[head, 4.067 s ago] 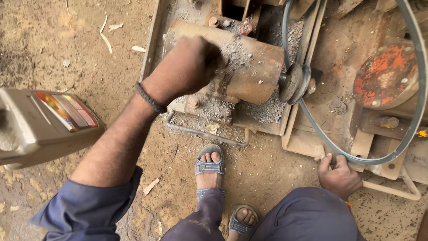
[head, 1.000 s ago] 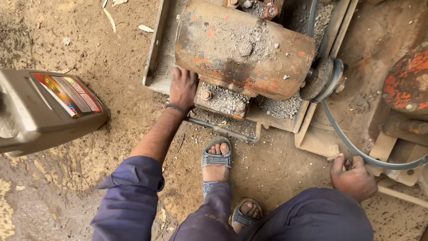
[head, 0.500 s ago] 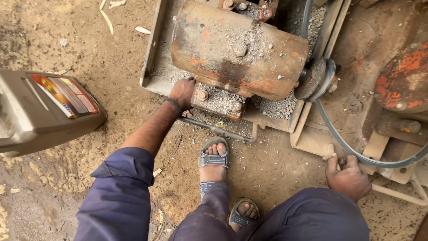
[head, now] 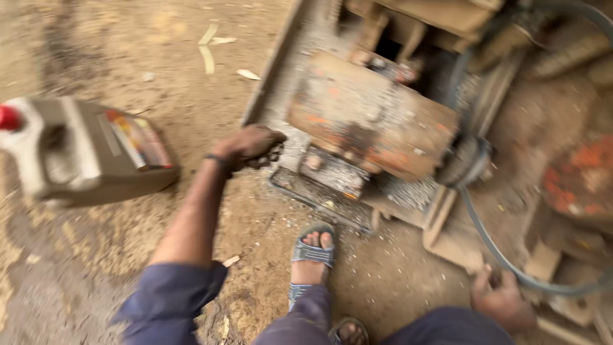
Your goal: The person kneels on the ground beside an agricultural machine and uses combination wrenches to loosen and tighten bolts on the motor mount. They reposition bolts by hand, work the wrench on multiple fasteners, and touch the drive belt and machine body while checking the assembly.
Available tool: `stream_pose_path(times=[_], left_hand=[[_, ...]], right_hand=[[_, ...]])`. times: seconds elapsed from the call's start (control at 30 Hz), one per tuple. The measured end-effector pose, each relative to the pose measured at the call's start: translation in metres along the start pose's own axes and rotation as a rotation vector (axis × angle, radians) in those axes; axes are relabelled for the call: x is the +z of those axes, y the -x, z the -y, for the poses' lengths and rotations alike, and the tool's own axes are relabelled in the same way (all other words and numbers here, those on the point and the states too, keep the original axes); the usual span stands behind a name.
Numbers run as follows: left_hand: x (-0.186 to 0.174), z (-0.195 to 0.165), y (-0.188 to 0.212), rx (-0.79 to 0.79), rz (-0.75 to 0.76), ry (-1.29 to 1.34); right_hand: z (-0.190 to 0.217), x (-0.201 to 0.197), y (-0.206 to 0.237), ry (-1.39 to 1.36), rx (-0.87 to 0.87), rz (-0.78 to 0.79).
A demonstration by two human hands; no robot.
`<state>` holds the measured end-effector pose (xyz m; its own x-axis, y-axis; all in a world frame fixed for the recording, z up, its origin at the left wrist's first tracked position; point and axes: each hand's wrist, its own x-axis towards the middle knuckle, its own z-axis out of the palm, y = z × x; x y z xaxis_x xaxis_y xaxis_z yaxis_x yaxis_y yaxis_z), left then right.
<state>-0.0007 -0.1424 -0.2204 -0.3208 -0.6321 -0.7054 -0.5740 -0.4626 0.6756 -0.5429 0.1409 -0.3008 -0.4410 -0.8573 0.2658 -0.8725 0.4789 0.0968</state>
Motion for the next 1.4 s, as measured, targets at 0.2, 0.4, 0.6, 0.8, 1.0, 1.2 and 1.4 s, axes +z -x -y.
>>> stream_pose_path(times=[0.2, 0.4, 0.6, 0.8, 1.0, 1.2, 1.4], left_hand=[[0.036, -0.132, 0.063, 0.321, -0.173, -0.263], [0.064, -0.149, 0.059, 0.944, -0.722, -0.382], [0.020, -0.054, 0.004, 0.525, -1.401, 0.108], [0.057, 0.024, -0.078, 0.284, -0.646, -0.852], [0.086, 0.031, -0.088, 0.603, -0.802, -0.992], [0.059, 0.026, -0.028, 0.446, -0.549, -0.888], [0.057, 0.014, -0.032, 0.198, -0.869, -1.088]], right_hand=[[-0.011, -0.001, 0.011, 0.000, 0.025, 0.018], [-0.012, -0.003, 0.009, -0.021, 0.011, 0.022], [-0.017, 0.002, 0.011, -0.053, -0.018, -0.004], [-0.010, -0.002, 0.011, -0.083, 0.035, 0.024], [-0.006, -0.009, 0.007, -0.043, 0.013, 0.053], [-0.010, -0.009, 0.007, -0.087, 0.024, 0.103], [-0.005, -0.010, 0.006, -0.026, 0.075, 0.126]])
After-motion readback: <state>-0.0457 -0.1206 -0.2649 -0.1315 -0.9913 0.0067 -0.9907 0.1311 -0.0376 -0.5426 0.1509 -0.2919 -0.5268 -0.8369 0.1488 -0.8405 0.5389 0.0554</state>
